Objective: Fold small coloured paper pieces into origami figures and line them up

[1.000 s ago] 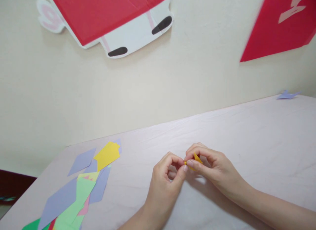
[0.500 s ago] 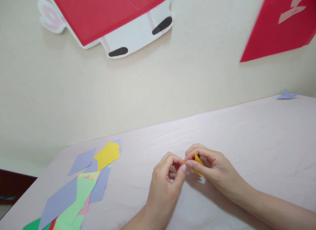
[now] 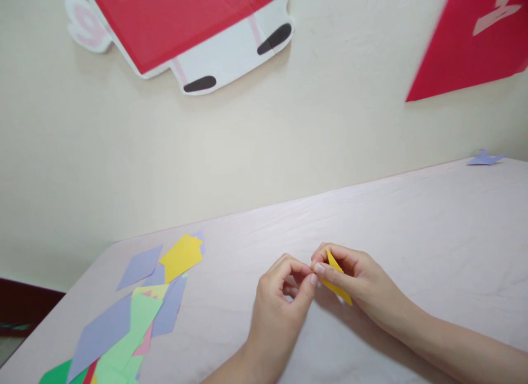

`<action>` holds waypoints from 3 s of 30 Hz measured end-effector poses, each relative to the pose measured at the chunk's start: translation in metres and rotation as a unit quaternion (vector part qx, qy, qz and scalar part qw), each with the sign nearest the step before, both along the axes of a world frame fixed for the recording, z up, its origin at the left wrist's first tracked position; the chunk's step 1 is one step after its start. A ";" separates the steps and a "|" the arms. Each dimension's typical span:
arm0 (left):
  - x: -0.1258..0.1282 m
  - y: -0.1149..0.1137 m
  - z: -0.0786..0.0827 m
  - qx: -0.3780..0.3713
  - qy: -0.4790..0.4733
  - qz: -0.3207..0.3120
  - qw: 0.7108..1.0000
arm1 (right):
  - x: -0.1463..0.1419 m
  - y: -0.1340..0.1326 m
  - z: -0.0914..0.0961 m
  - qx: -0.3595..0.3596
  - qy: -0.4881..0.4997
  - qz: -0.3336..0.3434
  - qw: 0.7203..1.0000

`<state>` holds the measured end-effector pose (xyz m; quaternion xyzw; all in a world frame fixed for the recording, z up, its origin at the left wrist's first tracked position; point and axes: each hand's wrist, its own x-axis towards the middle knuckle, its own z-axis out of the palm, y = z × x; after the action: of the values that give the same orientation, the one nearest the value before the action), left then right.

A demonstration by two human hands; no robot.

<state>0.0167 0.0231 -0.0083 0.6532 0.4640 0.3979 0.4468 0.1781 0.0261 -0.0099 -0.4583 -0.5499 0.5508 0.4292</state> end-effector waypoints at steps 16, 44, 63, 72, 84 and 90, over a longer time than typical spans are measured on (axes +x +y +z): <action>0.002 -0.001 0.000 -0.024 0.007 -0.008 1.000 | -0.001 -0.003 -0.003 0.020 0.004 0.004 1.000; -0.003 0.008 0.001 -0.073 -0.111 0.011 0.991 | 0.001 0.003 0.002 0.035 -0.017 -0.010 0.999; -0.005 0.011 0.005 -0.092 -0.118 0.013 0.989 | 0.002 0.001 0.004 0.201 -0.069 0.003 0.977; -0.006 0.010 0.004 -0.089 -0.111 0.004 0.990 | 0.002 0.001 0.004 0.135 -0.036 0.004 0.990; 0.000 0.008 0.001 -0.078 -0.062 -0.005 0.995 | 0.002 0.003 -0.009 0.052 0.081 -0.032 0.995; 0.000 0.008 -0.003 -0.084 -0.090 0.006 0.992 | 0.000 0.002 -0.009 0.041 0.094 -0.039 0.994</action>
<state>0.0166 0.0314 -0.0118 0.5724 0.4575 0.4169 0.5378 0.1776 0.0281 -0.0191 -0.4081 -0.5109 0.5512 0.5182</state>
